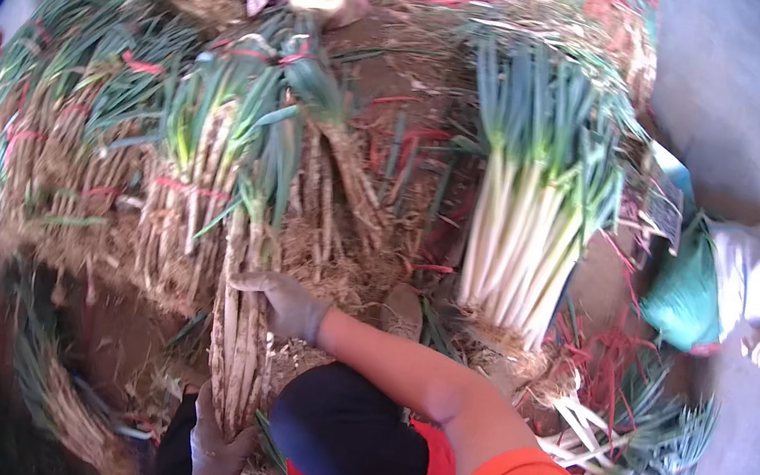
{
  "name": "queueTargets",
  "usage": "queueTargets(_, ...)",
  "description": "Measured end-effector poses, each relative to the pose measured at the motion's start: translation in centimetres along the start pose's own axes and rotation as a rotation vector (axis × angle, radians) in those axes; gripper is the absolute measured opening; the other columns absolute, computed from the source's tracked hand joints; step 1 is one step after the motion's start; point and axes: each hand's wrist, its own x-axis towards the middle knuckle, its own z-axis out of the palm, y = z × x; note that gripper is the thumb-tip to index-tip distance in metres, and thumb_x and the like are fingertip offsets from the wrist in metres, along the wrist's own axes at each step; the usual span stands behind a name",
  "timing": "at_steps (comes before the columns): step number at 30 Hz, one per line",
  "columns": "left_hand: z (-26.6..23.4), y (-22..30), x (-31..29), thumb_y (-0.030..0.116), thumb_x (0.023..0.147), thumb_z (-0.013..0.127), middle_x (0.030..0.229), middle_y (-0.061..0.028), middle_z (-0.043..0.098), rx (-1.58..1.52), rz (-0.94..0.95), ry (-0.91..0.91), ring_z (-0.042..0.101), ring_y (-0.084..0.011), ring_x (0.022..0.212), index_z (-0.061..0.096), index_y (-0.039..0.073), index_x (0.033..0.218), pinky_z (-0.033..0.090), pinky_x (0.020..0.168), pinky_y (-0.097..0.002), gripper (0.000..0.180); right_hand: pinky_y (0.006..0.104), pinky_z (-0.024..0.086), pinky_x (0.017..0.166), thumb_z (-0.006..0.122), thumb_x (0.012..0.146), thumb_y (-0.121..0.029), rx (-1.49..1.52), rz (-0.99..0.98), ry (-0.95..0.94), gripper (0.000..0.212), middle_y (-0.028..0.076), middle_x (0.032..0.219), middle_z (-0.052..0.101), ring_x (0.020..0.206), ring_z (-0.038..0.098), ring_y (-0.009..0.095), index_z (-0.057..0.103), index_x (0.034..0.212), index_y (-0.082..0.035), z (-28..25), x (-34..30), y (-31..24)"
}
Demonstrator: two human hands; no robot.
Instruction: The person cleans and sorts individual leeks from a pile, removing outer layers and roots, and then organizes them into bundles and ties the bundles with red ribbon.
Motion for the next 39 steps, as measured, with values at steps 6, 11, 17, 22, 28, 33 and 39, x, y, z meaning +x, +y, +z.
queueTargets(6,-1.0,-0.4,-1.2,0.037,0.081,0.067,0.112,-0.0229,0.06,0.25,-0.015,-0.088,0.064,-0.041,0.085,0.025,0.005,0.144,0.052,0.073,-0.0479,0.082,0.0339,0.051,0.087,0.047,0.09,0.002,0.527,0.523,-0.145,0.033,0.01,0.103,0.066,0.097,0.063,0.021,0.061,0.12,-0.002,0.0,1.2,-2.3)
queueTargets(11,1.3,-0.9,-3.6,0.032,0.084,0.064,0.115,-0.0263,0.058,0.133,0.102,0.1,0.065,-0.0409,0.083,0.012,0.01,0.152,0.052,0.069,-0.047,0.088,0.0415,0.046,0.1,0.055,0.093,-0.009,1.203,0.783,0.217,0.04,0.01,0.123,0.057,0.112,0.056,0.024,0.048,0.133,-0.005,0.0,1.4,-3.8)
queueTargets(17,-2.0,-0.1,-8.2,0.026,0.08,0.067,0.096,-0.0177,0.054,0.16,0.15,0.366,0.062,-0.033,0.071,0.017,0.006,0.15,0.05,0.056,-0.04,0.088,0.0404,0.044,0.101,0.063,0.089,-0.015,1.171,0.7,-0.047,0.048,0.013,0.122,0.059,0.112,0.056,0.025,0.048,0.133,-0.004,1.1,8.2,-14.4)
queueTargets(22,-11.9,-0.4,-8.4,0.012,0.073,0.076,0.089,-0.0168,0.058,0.012,0.309,0.849,0.06,-0.0337,0.071,0.035,-0.004,0.14,0.05,0.059,-0.0394,0.081,0.0488,0.024,0.114,0.06,0.089,-0.035,1.158,0.427,-0.228,0.079,0.017,0.15,0.031,0.137,0.034,0.031,0.021,0.149,-0.001,8.0,16.7,-26.0)
queueTargets(28,-26.6,-11.7,-10.9,0.009,0.079,0.073,0.123,-0.0241,0.057,0.283,0.128,1.253,0.064,-0.0348,0.104,0.022,0.004,0.145,0.053,0.085,-0.0409,0.084,0.0269,0.046,0.086,0.061,0.082,-0.015,0.625,0.304,-0.565,0.05,0.01,0.112,0.063,0.096,0.059,0.016,0.049,0.128,0.002,18.6,19.6,-29.2)
queueTargets(33,-34.3,-28.2,-11.6,0.025,0.081,0.072,0.101,-0.0204,0.066,0.138,-0.324,1.24,0.066,-0.0295,0.083,0.028,0.005,0.141,0.051,0.074,-0.0384,0.078,0.0261,0.049,0.073,0.06,0.082,-0.011,0.292,0.643,-0.724,0.034,0.007,0.092,0.068,0.079,0.061,0.013,0.059,0.114,0.0,17.0,17.6,-19.6)
queueTargets(39,-31.6,-46.2,-17.1,0.038,0.081,0.066,0.134,-0.0242,0.05,0.099,-1.215,0.739,0.05,-0.0356,0.125,0.024,0.005,0.147,0.041,0.101,-0.042,0.086,0.0333,0.05,0.071,0.059,0.084,-0.019,0.103,0.966,-0.493,0.033,0.01,0.095,0.065,0.081,0.063,0.019,0.059,0.114,-0.004,11.8,12.5,-10.7)
